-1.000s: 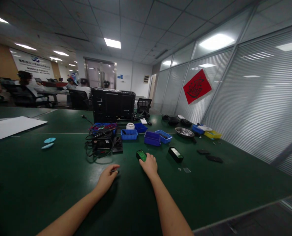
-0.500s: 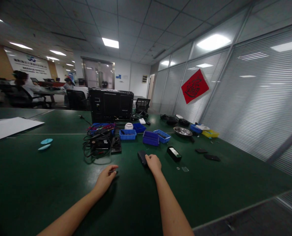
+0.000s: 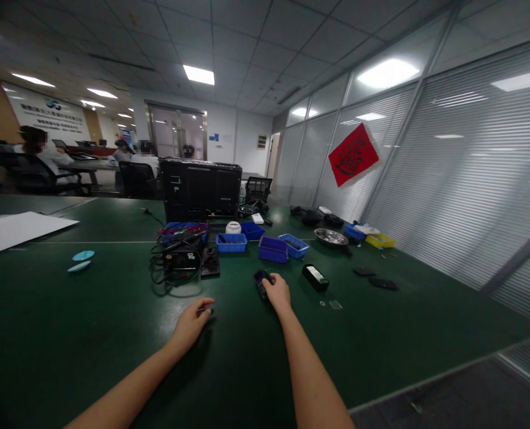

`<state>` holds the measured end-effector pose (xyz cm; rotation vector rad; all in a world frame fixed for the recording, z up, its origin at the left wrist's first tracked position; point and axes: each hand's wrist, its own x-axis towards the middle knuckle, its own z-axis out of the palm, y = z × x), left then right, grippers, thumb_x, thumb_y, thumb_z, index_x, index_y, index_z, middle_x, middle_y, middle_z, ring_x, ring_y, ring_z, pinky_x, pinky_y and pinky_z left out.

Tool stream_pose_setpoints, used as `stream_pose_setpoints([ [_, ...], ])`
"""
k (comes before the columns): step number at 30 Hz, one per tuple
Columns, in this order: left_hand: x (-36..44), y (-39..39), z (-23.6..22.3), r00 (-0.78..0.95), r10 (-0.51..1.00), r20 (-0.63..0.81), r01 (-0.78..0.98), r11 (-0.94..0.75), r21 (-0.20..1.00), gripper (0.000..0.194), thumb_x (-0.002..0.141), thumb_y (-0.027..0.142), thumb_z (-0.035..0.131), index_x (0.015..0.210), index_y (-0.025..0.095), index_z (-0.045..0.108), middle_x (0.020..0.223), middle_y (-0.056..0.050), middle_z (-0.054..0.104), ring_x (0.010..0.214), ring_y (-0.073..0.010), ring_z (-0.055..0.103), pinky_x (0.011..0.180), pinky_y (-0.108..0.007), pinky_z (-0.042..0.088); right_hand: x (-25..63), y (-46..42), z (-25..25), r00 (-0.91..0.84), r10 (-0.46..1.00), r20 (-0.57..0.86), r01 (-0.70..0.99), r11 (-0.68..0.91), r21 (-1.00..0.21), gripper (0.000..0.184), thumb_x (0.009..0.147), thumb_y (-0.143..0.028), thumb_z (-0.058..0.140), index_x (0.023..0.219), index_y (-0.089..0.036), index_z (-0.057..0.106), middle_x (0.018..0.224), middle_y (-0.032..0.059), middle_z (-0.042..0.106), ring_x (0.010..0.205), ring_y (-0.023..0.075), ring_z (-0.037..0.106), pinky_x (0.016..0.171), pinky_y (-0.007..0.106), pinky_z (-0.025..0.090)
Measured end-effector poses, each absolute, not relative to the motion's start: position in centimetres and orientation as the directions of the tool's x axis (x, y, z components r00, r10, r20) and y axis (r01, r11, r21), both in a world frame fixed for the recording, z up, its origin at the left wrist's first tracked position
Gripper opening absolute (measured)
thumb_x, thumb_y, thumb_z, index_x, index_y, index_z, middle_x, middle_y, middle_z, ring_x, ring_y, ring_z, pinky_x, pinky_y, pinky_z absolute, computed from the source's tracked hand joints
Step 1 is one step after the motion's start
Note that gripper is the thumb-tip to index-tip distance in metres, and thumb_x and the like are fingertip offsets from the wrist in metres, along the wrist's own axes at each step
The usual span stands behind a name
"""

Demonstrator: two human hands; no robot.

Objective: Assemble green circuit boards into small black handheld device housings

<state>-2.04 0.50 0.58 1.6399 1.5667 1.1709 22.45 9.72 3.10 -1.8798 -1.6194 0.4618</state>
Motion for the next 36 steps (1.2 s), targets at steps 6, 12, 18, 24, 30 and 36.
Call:
stream_pose_setpoints([
  [6,-2.0,0.4,0.7,-0.079,0.977,0.196,0.452,-0.14,0.881,0.029,0.07,0.022,0.045,0.094,0.017,0.06,0.095,-0.006,0.061,0.089,-0.0175,0.056,0.08,-0.031,0.045,24.0,10.2,3.7,0.235,0.966,0.103,0.829,-0.144,-0.541,0.037,0.081,-0.04,0.038,0.101,-0.019,0.062,0.1,0.0096,0.063,0.092,0.0218,0.058,0.074,0.028,0.042],
  [12,-2.1,0.5,0.4,-0.072,0.975,0.209,0.458,-0.154,0.875,0.029,0.07,0.023,0.045,0.094,0.017,0.06,0.094,-0.006,0.061,0.088,-0.0175,0.056,0.079,-0.03,0.045,23.3,9.1,4.7,0.262,0.961,0.09,0.885,-0.202,-0.42,0.058,0.074,-0.054,0.045,0.117,-0.016,0.05,0.11,0.0134,0.057,0.101,0.0272,0.052,0.077,0.033,0.041],
  [18,-2.1,0.5,0.3,-0.065,0.977,0.202,0.458,-0.151,0.876,0.028,0.071,0.022,0.045,0.095,0.018,0.06,0.096,-0.005,0.061,0.09,-0.0167,0.056,0.08,-0.029,0.045,23.0,8.4,5.7,0.277,0.96,0.051,0.892,-0.237,-0.385,0.044,0.072,-0.046,0.05,0.106,-0.017,0.055,0.104,0.0117,0.059,0.095,0.0264,0.053,0.073,0.034,0.041],
  [24,-2.1,0.4,0.7,-0.061,0.979,0.195,0.469,-0.144,0.872,0.029,0.072,0.022,0.043,0.096,0.017,0.059,0.097,-0.005,0.061,0.091,-0.0167,0.056,0.081,-0.029,0.045,22.9,7.1,7.5,0.324,0.851,0.413,0.869,-0.094,-0.486,0.048,0.073,-0.045,0.051,0.11,-0.015,0.054,0.109,0.0137,0.055,0.102,0.0285,0.047,0.083,0.034,0.037],
  [30,-2.0,0.4,0.3,-0.048,0.975,0.215,0.505,-0.162,0.848,0.031,0.071,0.02,0.045,0.099,0.018,0.058,0.096,-0.005,0.06,0.089,-0.0162,0.057,0.079,-0.029,0.045,20.7,6.8,6.6,0.102,0.969,0.223,0.427,0.16,-0.89,0.043,0.074,-0.047,0.048,0.102,-0.015,0.057,0.093,0.0078,0.062,0.087,0.0205,0.056,0.071,0.027,0.042],
  [36,-1.6,0.1,0.3,-0.032,0.965,0.26,0.516,-0.207,0.831,0.06,0.066,0.015,0.049,0.125,0.022,0.039,0.126,-0.006,0.046,0.103,-0.0172,0.052,0.081,-0.03,0.046,18.1,6.6,3.5,-0.304,0.93,-0.207,0.19,-0.154,-0.97,0.033,0.07,-0.048,0.054,0.061,-0.017,0.049,0.044,-0.0072,0.042,0.035,0.0057,0.035,0.036,0.018,0.024],
])
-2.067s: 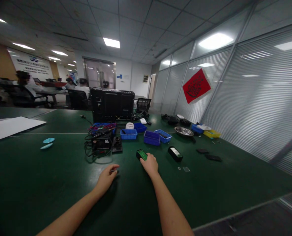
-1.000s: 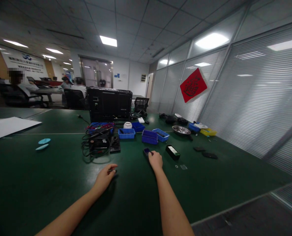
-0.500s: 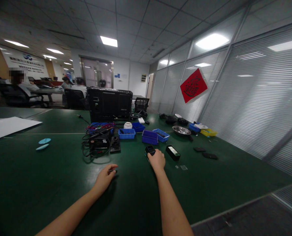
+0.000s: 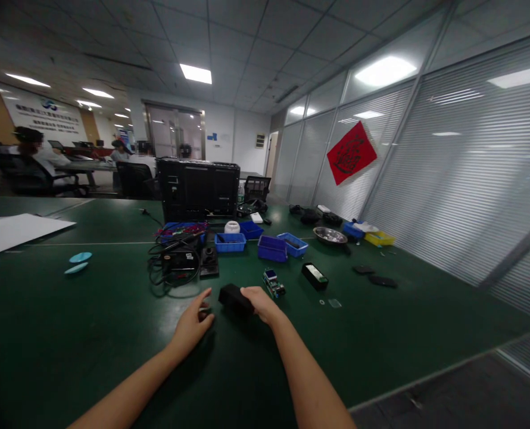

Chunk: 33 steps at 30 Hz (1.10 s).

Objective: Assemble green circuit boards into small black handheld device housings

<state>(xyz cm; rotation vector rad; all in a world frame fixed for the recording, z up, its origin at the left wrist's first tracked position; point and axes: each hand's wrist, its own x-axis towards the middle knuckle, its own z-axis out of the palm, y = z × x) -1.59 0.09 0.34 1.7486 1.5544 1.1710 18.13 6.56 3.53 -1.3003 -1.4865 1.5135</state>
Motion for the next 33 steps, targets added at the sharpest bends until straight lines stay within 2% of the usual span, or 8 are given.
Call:
stream_pose_setpoints([
  [4,-1.4,-0.3,0.9,0.107,0.924,0.367,0.614,-0.352,0.707,0.069,0.061,0.01,0.051,0.127,0.026,0.038,0.136,-0.002,0.037,0.122,-0.0198,0.036,0.099,-0.036,0.033,17.9,6.2,3.1,-0.407,0.873,-0.268,0.16,-0.221,-0.962,0.027,0.072,-0.041,0.052,0.062,-0.016,0.05,0.043,-0.0058,0.047,0.034,0.0056,0.04,0.035,0.016,0.027],
  [6,-1.3,-0.5,1.0,0.159,0.913,0.376,0.632,-0.387,0.671,0.065,0.061,0.009,0.051,0.123,0.026,0.044,0.131,-0.002,0.044,0.121,-0.0194,0.038,0.102,-0.037,0.029,18.0,6.0,3.2,-0.452,0.846,-0.285,0.203,-0.214,-0.956,0.024,0.072,-0.037,0.051,0.066,-0.014,0.054,0.044,-0.0042,0.051,0.034,0.0068,0.043,0.035,0.016,0.03],
  [10,-1.2,-0.6,1.1,0.175,0.926,0.336,0.627,-0.368,0.687,0.051,0.06,0.01,0.054,0.11,0.024,0.053,0.115,-0.003,0.056,0.108,-0.0201,0.048,0.096,-0.035,0.035,18.0,6.0,3.3,-0.441,0.847,-0.295,0.338,-0.148,-0.929,0.026,0.074,-0.036,0.044,0.072,-0.014,0.058,0.046,-0.0014,0.056,0.034,0.0095,0.048,0.034,0.018,0.034],
  [16,-1.3,-0.5,1.0,0.136,0.953,0.27,0.663,-0.29,0.69,0.044,0.06,0.023,0.062,0.104,0.021,0.055,0.104,-0.004,0.059,0.1,-0.0218,0.052,0.089,-0.034,0.038,20.2,7.7,4.2,-0.091,0.995,0.051,0.617,0.097,-0.781,0.023,0.076,-0.029,0.042,0.066,-0.016,0.057,0.057,0.0009,0.062,0.042,0.009,0.053,0.046,0.019,0.039],
  [21,-1.3,-0.4,0.9,0.079,0.963,0.257,0.657,-0.244,0.713,0.055,0.061,0.022,0.062,0.114,0.021,0.05,0.113,-0.006,0.056,0.106,-0.0222,0.05,0.093,-0.034,0.034,24.3,8.1,6.3,0.29,0.924,0.249,0.782,-0.079,-0.618,0.032,0.081,-0.035,0.035,0.082,-0.02,0.063,0.079,0.0054,0.066,0.071,0.0169,0.06,0.06,0.023,0.04],
  [24,-1.4,-0.5,0.9,0.094,0.961,0.26,0.659,-0.256,0.707,0.058,0.061,0.023,0.061,0.117,0.021,0.048,0.115,-0.006,0.056,0.107,-0.0221,0.049,0.094,-0.034,0.034,25.6,8.3,6.3,0.323,0.923,0.209,0.841,-0.179,-0.51,0.038,0.082,-0.042,0.033,0.088,-0.02,0.064,0.088,0.0093,0.065,0.081,0.0217,0.059,0.062,0.027,0.039],
  [28,-1.4,-0.6,1.1,0.101,0.97,0.223,0.661,-0.233,0.713,0.056,0.062,0.025,0.06,0.117,0.022,0.049,0.11,-0.006,0.058,0.102,-0.021,0.052,0.09,-0.032,0.036,25.4,9.0,5.0,0.236,0.966,0.11,0.913,-0.181,-0.365,0.046,0.079,-0.053,0.038,0.09,-0.016,0.064,0.094,0.0148,0.063,0.088,0.0263,0.058,0.066,0.031,0.04],
  [33,-1.5,-0.6,1.1,0.103,0.974,0.201,0.66,-0.218,0.719,0.056,0.063,0.027,0.06,0.117,0.024,0.049,0.105,-0.005,0.059,0.098,-0.02,0.053,0.087,-0.03,0.037,24.1,9.3,3.9,0.182,0.978,0.098,0.922,-0.135,-0.364,0.039,0.08,-0.048,0.042,0.091,-0.016,0.062,0.092,0.0124,0.063,0.086,0.0232,0.058,0.066,0.028,0.04],
])
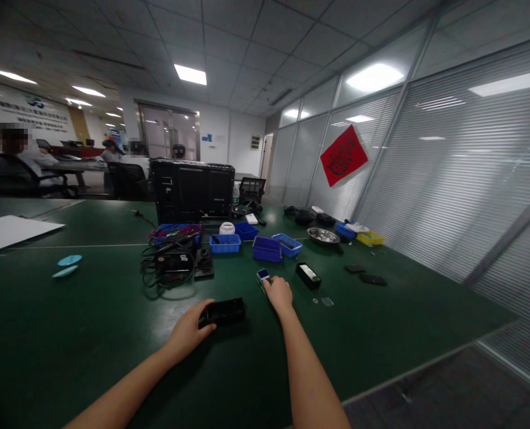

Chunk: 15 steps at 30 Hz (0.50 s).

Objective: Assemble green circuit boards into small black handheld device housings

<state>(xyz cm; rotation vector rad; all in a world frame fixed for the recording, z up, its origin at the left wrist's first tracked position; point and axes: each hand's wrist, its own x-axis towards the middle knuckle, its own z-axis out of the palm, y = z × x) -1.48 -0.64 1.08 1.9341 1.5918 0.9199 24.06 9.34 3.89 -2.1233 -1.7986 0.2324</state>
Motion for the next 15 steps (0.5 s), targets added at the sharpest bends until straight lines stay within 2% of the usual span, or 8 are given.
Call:
stream_pose_setpoints([
  [7,-1.6,-0.5,1.0,0.105,0.976,0.191,0.667,-0.212,0.715,0.058,0.063,0.029,0.059,0.12,0.024,0.047,0.106,-0.006,0.059,0.098,-0.0207,0.053,0.086,-0.03,0.038,22.1,8.5,3.1,0.012,0.97,0.245,0.929,0.08,-0.362,0.025,0.069,-0.031,0.059,0.092,-0.02,0.055,0.096,0.006,0.058,0.09,0.0195,0.053,0.072,0.026,0.037],
  [10,-1.6,-0.6,1.1,0.107,0.976,0.189,0.665,-0.211,0.716,0.058,0.063,0.029,0.059,0.119,0.024,0.047,0.106,-0.005,0.059,0.099,-0.0205,0.053,0.087,-0.03,0.037,22.2,8.7,3.0,-0.018,0.972,0.234,0.894,0.12,-0.432,0.03,0.068,-0.038,0.06,0.093,-0.021,0.054,0.096,0.0046,0.058,0.09,0.0192,0.053,0.071,0.025,0.037],
  [13,-1.6,-0.6,1.1,0.115,0.973,0.2,0.668,-0.224,0.71,0.057,0.063,0.029,0.059,0.119,0.024,0.047,0.106,-0.005,0.059,0.098,-0.0202,0.053,0.086,-0.03,0.037,23.1,9.1,3.2,0.064,0.979,0.192,0.861,0.044,-0.507,0.039,0.073,-0.05,0.051,0.096,-0.019,0.053,0.096,0.0063,0.059,0.088,0.0192,0.054,0.068,0.025,0.037],
  [15,-1.6,-0.6,1.1,0.117,0.973,0.197,0.669,-0.224,0.709,0.057,0.064,0.029,0.058,0.12,0.024,0.047,0.105,-0.005,0.059,0.097,-0.0202,0.054,0.086,-0.03,0.037,23.6,9.4,3.2,0.09,0.984,0.155,0.866,0.0,-0.501,0.041,0.073,-0.053,0.049,0.095,-0.017,0.055,0.095,0.0079,0.059,0.087,0.02,0.055,0.066,0.026,0.037],
])
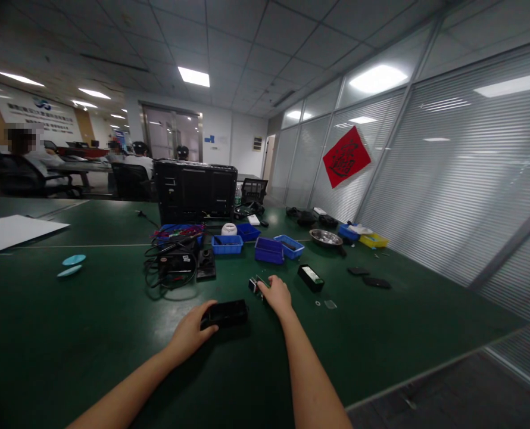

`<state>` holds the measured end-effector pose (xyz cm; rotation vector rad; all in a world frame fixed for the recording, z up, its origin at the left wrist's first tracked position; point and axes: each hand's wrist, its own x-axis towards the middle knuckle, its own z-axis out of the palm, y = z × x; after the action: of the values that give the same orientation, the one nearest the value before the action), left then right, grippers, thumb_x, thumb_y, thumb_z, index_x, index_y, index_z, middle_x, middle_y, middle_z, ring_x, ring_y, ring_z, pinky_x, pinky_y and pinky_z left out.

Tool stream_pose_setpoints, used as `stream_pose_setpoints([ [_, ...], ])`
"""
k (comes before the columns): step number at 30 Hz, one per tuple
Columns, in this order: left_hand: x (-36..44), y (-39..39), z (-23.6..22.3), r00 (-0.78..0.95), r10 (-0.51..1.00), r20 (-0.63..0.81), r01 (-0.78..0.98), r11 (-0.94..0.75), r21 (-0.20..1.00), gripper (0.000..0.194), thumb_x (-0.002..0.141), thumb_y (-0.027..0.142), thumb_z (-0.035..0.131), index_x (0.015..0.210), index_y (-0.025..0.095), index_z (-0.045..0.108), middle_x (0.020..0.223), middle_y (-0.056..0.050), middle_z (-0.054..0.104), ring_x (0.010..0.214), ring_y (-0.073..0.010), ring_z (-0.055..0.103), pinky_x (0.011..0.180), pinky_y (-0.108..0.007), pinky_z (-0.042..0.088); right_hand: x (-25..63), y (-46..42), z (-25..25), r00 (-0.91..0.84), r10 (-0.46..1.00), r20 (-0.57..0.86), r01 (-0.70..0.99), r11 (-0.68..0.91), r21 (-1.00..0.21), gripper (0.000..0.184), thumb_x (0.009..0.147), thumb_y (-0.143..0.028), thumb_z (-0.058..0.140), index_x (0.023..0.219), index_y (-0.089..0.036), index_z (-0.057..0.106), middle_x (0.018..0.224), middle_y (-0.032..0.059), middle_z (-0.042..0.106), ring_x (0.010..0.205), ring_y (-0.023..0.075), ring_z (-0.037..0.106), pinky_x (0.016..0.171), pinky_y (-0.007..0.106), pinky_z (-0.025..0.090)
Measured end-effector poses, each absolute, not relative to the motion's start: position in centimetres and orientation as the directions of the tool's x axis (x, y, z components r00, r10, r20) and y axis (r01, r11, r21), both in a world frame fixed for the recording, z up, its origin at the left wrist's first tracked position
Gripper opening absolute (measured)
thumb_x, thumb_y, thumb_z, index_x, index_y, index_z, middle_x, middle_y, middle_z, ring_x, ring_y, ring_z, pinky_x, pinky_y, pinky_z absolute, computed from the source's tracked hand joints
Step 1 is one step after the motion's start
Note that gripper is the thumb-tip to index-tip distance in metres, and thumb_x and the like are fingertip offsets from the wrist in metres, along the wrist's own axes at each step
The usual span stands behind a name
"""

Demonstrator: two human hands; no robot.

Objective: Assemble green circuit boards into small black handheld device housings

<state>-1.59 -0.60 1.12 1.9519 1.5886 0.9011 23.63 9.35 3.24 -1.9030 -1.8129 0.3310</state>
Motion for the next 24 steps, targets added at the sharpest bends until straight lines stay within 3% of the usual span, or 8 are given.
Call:
stream_pose_setpoints([
  [4,-1.6,-0.7,1.3,0.126,0.974,0.19,0.654,-0.226,0.722,0.057,0.064,0.028,0.059,0.12,0.025,0.047,0.106,-0.005,0.059,0.098,-0.02,0.053,0.087,-0.03,0.037,23.7,9.4,3.1,0.047,0.989,0.138,0.887,0.022,-0.462,0.029,0.071,-0.045,0.055,0.081,-0.018,0.057,0.086,0.0062,0.06,0.081,0.0197,0.055,0.062,0.025,0.035],
  [8,-1.6,-0.7,1.5,0.149,0.972,0.181,0.651,-0.234,0.722,0.058,0.063,0.025,0.06,0.12,0.026,0.047,0.108,-0.004,0.058,0.099,-0.0188,0.053,0.087,-0.029,0.037,22.7,8.9,3.3,-0.019,0.969,0.248,0.878,0.135,-0.46,0.019,0.068,-0.033,0.061,0.08,-0.019,0.055,0.086,0.004,0.058,0.083,0.0182,0.052,0.067,0.025,0.035],
  [11,-1.6,-0.7,1.5,0.158,0.972,0.175,0.662,-0.236,0.711,0.059,0.064,0.024,0.06,0.12,0.026,0.046,0.107,-0.003,0.058,0.098,-0.0174,0.053,0.087,-0.028,0.037,22.1,8.3,3.7,-0.132,0.941,0.311,0.872,0.26,-0.416,0.022,0.064,-0.026,0.065,0.082,-0.019,0.054,0.087,0.0032,0.056,0.084,0.0181,0.05,0.071,0.025,0.034],
  [15,-1.6,-0.7,1.4,0.155,0.973,0.174,0.68,-0.233,0.695,0.057,0.064,0.024,0.059,0.12,0.026,0.046,0.107,-0.002,0.058,0.098,-0.0169,0.053,0.087,-0.027,0.037,22.0,7.8,4.2,-0.231,0.93,0.284,0.848,0.336,-0.41,0.029,0.061,-0.025,0.068,0.084,-0.02,0.052,0.088,0.002,0.055,0.084,0.0175,0.049,0.071,0.025,0.035],
  [21,-1.6,-0.6,1.4,0.161,0.972,0.173,0.7,-0.236,0.674,0.058,0.066,0.027,0.058,0.122,0.025,0.044,0.11,-0.003,0.057,0.1,-0.0173,0.052,0.088,-0.027,0.036,22.8,7.7,4.9,-0.256,0.95,0.182,0.819,0.313,-0.481,0.046,0.06,-0.032,0.071,0.101,-0.019,0.055,0.09,0.0031,0.057,0.084,0.0172,0.052,0.073,0.026,0.037],
  [24,-1.6,-0.6,1.3,0.145,0.976,0.165,0.706,-0.219,0.673,0.059,0.066,0.028,0.058,0.123,0.024,0.043,0.11,-0.004,0.057,0.1,-0.0181,0.052,0.088,-0.028,0.036,23.4,7.9,5.2,-0.248,0.959,0.14,0.853,0.285,-0.438,0.04,0.062,-0.033,0.069,0.097,-0.017,0.06,0.091,0.0056,0.057,0.085,0.0184,0.053,0.074,0.027,0.038],
])
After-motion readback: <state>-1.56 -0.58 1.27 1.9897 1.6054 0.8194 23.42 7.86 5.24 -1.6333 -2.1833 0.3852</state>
